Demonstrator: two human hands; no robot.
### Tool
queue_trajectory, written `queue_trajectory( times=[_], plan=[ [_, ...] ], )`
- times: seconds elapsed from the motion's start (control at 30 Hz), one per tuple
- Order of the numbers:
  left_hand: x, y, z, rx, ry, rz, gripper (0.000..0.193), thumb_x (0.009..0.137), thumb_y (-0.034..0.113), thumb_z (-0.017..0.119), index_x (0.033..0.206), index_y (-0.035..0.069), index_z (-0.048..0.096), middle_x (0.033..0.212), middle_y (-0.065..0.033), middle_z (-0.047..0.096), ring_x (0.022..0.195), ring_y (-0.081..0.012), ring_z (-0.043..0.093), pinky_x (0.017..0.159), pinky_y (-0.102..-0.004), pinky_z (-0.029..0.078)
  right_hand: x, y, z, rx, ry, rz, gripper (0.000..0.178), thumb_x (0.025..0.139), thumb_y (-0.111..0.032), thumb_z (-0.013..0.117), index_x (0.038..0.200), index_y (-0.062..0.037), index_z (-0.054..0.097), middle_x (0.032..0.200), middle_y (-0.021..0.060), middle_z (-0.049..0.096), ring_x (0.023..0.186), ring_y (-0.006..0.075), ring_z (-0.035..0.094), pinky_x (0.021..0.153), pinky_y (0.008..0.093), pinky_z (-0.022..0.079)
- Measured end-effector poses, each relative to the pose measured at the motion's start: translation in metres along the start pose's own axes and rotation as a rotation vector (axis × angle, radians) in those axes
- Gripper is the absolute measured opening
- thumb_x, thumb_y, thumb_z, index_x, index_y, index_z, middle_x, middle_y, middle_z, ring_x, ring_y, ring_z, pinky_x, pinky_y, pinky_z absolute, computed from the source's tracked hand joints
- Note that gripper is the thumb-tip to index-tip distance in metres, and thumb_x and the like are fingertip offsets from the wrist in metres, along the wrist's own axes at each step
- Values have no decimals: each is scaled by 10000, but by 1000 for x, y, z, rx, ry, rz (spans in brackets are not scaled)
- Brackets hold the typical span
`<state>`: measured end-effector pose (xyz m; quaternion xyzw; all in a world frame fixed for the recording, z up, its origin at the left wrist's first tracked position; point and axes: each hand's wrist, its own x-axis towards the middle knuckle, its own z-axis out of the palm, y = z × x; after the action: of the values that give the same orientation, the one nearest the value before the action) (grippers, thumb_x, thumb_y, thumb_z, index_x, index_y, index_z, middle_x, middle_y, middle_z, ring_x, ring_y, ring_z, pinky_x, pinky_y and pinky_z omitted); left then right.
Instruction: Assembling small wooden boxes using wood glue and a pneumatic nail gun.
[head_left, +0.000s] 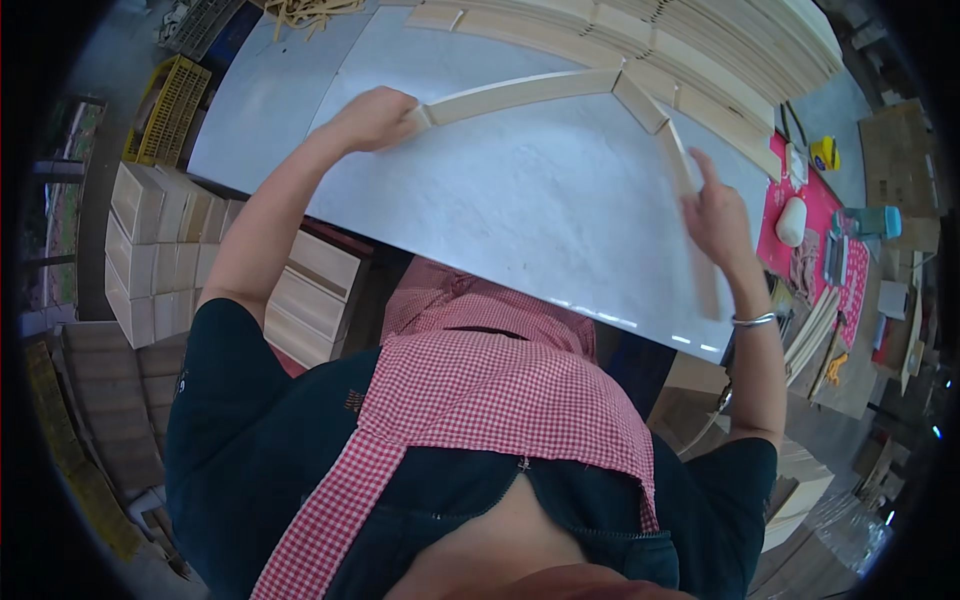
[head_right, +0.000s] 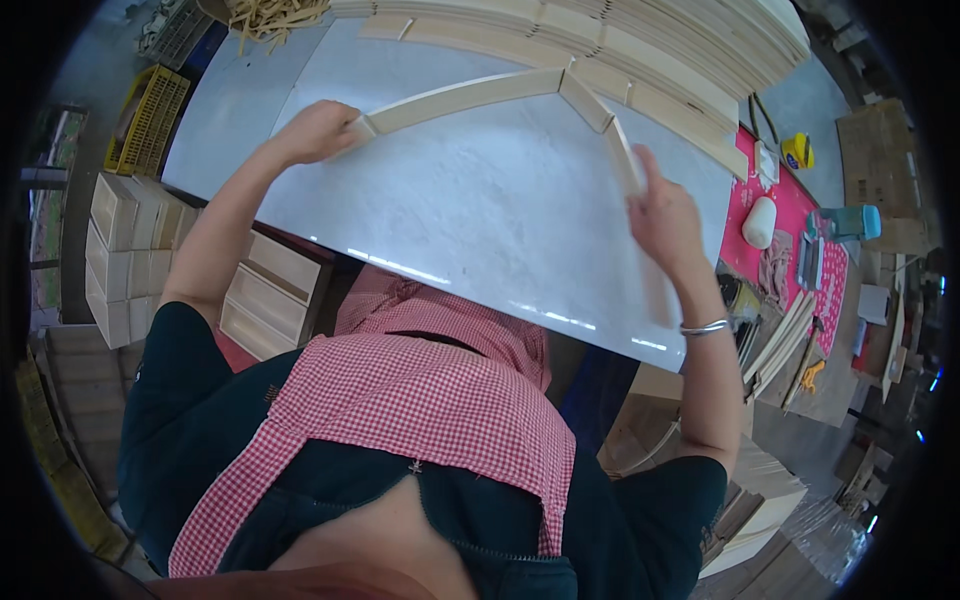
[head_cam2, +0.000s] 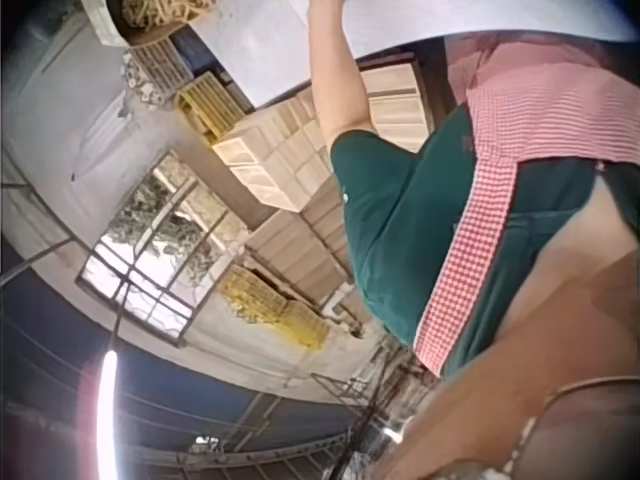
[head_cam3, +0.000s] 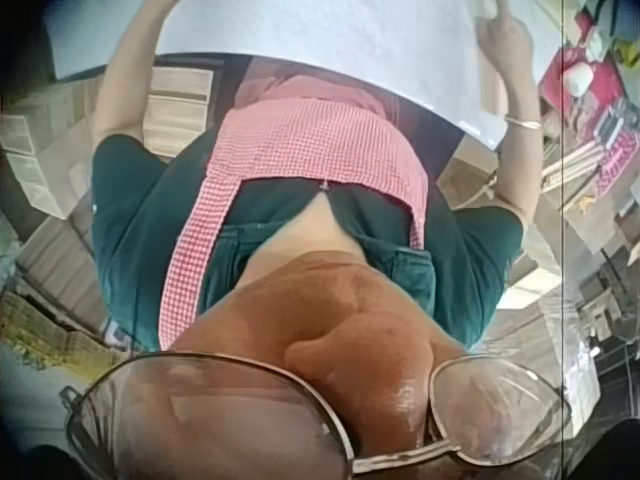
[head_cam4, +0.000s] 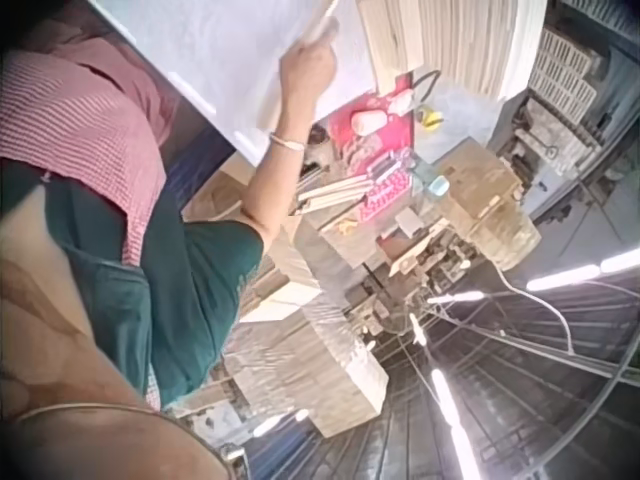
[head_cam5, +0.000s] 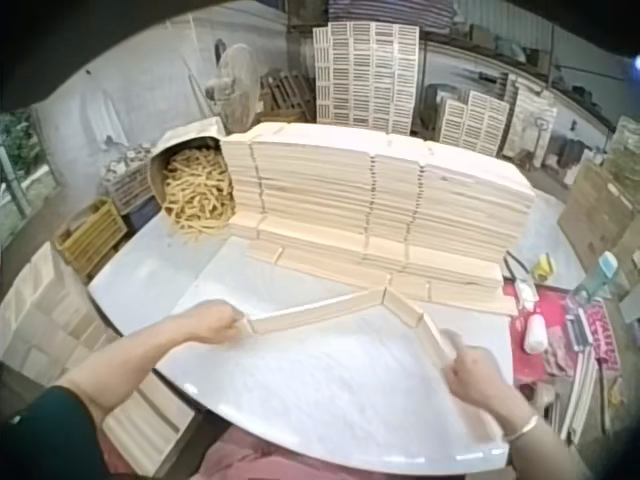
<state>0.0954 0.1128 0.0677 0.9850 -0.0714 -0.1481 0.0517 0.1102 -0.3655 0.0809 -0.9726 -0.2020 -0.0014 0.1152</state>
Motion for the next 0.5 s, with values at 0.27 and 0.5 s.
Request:
queue_trajectory(
  times=[0.27,0.5],
  plan=[
    [-24,28,42,-590,214,-23,408,906,126,578,1304,43,616,1097,-108,695,881,-216,638,825,-356,539,-18,-98,63,342,-16,-97,260,835,-81,666,1095,-76,668,793,137,675,717,357,641,700,442,513],
    [-31,43,76,-913,387,-167,374,967,355,646,1177,50,700,1055,-91,703,872,-197,650,797,-311,550,-9,-146,63,-18,280,-544,228,844,-279,768,886,-64,705,732,58,639,704,258,615,745,358,484]
  ],
)
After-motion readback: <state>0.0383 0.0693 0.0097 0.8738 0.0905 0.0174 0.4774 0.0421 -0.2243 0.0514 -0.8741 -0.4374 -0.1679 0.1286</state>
